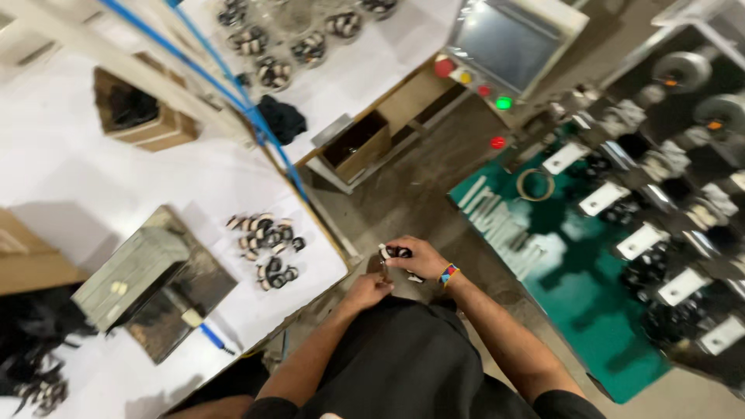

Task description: The person loads small black components into the slots of a benchtop machine, pulls the red-handled lever to cycle the machine, and removes the processed parts onto the green tray. They place finished parts into a small cardboard box, then refill components from a large blue bin and resume cycling the machine.

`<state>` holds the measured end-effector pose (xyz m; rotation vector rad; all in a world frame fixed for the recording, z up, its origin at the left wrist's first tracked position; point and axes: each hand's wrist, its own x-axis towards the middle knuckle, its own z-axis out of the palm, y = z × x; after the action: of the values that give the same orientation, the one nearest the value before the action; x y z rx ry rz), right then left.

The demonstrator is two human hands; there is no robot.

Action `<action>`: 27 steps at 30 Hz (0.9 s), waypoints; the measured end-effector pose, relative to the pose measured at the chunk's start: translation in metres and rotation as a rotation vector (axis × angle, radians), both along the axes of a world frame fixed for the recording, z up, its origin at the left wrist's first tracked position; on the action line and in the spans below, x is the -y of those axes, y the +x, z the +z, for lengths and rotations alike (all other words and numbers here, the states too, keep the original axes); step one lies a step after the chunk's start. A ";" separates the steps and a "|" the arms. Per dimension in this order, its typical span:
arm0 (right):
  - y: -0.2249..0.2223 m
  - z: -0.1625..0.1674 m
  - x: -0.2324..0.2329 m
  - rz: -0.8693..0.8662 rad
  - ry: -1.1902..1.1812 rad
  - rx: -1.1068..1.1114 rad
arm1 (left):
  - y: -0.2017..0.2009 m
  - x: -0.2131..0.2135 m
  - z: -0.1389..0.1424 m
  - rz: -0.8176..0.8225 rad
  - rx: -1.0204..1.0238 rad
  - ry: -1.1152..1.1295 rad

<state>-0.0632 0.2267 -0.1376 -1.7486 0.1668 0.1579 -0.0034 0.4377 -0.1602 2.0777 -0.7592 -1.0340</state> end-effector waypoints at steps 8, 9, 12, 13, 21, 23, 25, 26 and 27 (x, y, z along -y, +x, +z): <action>0.134 0.002 -0.163 0.336 -0.501 0.308 | 0.037 -0.086 0.005 0.247 -0.029 -0.012; 0.144 0.005 -0.177 0.360 -0.541 0.305 | 0.040 -0.095 0.006 0.250 -0.054 0.099; 0.169 0.018 -0.212 0.436 -0.631 0.279 | 0.036 -0.117 0.005 0.373 -0.111 0.057; 0.174 0.024 -0.220 0.460 -0.657 0.263 | 0.037 -0.123 0.004 0.402 -0.124 0.037; 0.149 0.064 -0.196 0.308 -0.563 0.378 | 0.059 -0.115 -0.015 0.317 -0.127 -0.180; 0.124 0.062 -0.158 0.195 -0.528 0.388 | 0.064 -0.098 -0.014 0.257 -0.238 -0.084; 0.088 0.053 -0.110 0.031 -0.521 0.265 | 0.061 -0.076 -0.007 0.146 -0.248 -0.008; 0.064 0.046 -0.084 -0.057 -0.517 0.210 | 0.061 -0.060 -0.005 0.072 -0.199 0.000; 0.035 0.040 -0.059 -0.188 -0.588 0.183 | 0.059 -0.042 -0.002 -0.001 -0.150 0.007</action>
<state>-0.0283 0.2856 -0.0975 -2.3049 0.2609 -0.2105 0.0558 0.4801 -0.1621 1.9796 -0.6823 -1.1796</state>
